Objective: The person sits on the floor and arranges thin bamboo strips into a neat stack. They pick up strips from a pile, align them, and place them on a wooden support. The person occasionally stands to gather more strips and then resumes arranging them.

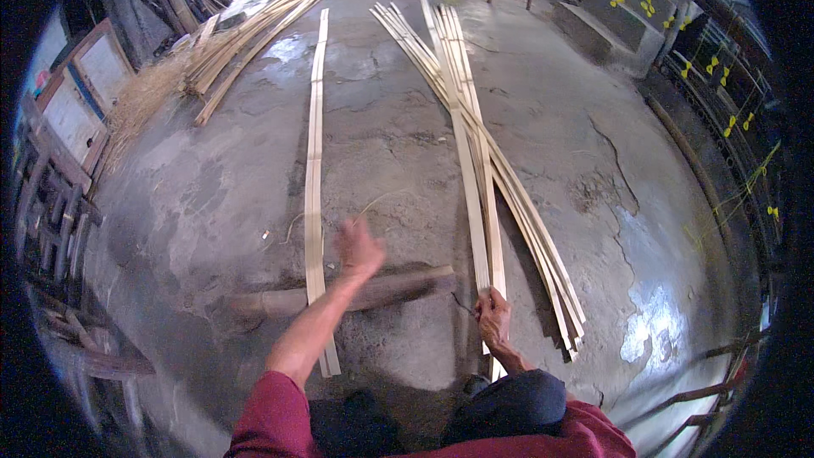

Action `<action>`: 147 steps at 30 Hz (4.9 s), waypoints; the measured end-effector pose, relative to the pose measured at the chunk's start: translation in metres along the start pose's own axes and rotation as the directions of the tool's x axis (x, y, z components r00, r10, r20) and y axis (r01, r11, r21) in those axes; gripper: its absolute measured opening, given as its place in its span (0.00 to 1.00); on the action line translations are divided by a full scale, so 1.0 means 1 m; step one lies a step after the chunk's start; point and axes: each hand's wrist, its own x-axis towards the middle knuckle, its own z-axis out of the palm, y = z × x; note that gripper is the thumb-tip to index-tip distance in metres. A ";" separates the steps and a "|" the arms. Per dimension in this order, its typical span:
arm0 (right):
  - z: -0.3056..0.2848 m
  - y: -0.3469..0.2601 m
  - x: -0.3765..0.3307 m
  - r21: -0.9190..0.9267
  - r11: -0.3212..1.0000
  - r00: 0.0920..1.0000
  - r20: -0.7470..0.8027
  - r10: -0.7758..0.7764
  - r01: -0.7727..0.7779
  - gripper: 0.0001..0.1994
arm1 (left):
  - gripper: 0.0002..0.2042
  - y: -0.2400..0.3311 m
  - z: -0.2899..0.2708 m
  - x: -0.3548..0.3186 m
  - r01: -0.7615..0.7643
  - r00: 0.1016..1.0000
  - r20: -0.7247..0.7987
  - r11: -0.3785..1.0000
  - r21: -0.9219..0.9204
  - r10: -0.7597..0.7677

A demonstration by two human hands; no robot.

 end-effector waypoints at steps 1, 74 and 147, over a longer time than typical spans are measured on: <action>-0.008 0.013 -0.007 -0.014 1.000 1.000 -0.026 -0.004 0.004 0.09 | 0.34 -0.027 -0.005 -0.004 0.114 0.993 0.005 0.988 0.101 -0.115; -0.028 -0.060 0.023 0.270 0.960 0.997 0.037 0.062 -0.070 0.09 | 0.24 0.113 0.016 -0.013 0.221 0.742 0.566 0.666 -0.712 0.359; 0.741 -0.714 0.438 -0.645 0.625 0.600 0.729 0.330 0.440 0.26 | 0.15 -0.422 -0.595 0.688 0.781 0.616 0.336 0.497 -0.379 -0.712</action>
